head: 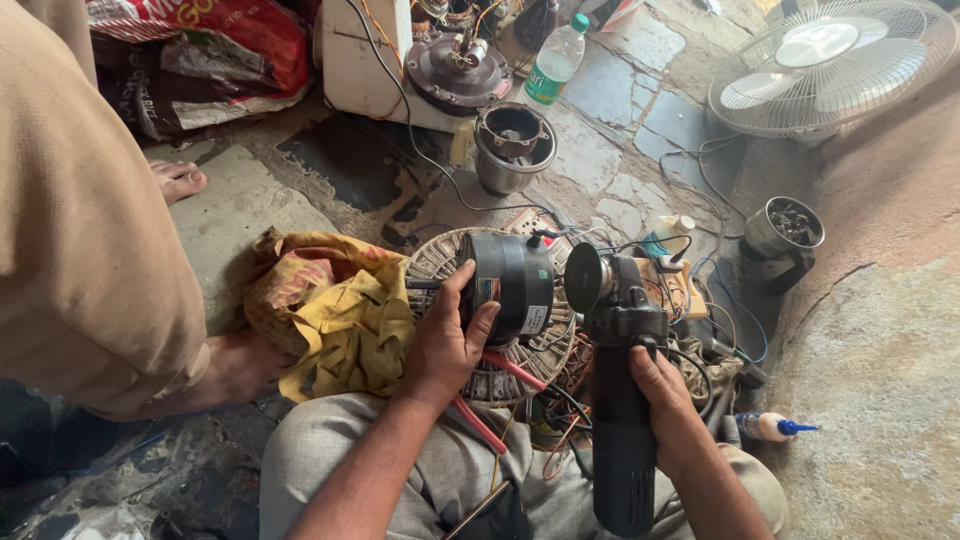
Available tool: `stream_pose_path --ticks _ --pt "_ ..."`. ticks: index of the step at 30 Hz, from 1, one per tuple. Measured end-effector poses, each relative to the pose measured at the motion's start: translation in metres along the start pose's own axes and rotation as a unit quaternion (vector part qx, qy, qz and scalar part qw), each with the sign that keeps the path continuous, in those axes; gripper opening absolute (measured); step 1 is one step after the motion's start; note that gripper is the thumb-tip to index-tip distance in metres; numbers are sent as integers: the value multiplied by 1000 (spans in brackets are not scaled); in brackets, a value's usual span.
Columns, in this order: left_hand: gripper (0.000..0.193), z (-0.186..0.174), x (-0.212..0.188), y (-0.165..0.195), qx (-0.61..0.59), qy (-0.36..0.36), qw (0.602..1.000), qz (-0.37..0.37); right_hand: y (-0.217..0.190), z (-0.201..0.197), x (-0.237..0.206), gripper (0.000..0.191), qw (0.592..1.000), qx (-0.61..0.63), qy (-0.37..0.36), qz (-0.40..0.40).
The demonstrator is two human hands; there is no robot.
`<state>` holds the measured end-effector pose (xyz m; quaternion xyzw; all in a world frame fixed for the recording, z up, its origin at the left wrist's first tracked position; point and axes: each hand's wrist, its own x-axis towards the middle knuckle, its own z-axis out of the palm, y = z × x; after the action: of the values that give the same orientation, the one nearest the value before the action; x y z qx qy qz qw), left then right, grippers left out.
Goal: The person works on an electric motor, using a rotary tool to grind the motor housing and a screwdriver to adjust components. They also handle wires and a yellow cloth while seated on the floor.
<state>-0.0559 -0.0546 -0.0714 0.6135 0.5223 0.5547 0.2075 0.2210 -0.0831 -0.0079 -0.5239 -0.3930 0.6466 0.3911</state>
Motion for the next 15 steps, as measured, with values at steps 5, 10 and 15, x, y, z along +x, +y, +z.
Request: stream_pose_path --ticks 5,10,15 --pt "57 0 1 0 0 -6 1000 -10 2 0 3 55 1000 1 -10 -6" --pt "57 0 1 1 0 -6 1000 -7 4 -1 5 54 1000 -8 -8 -9" --pt "57 -1 1 0 1 -12 1000 -17 5 -1 5 54 1000 -14 -3 -7"
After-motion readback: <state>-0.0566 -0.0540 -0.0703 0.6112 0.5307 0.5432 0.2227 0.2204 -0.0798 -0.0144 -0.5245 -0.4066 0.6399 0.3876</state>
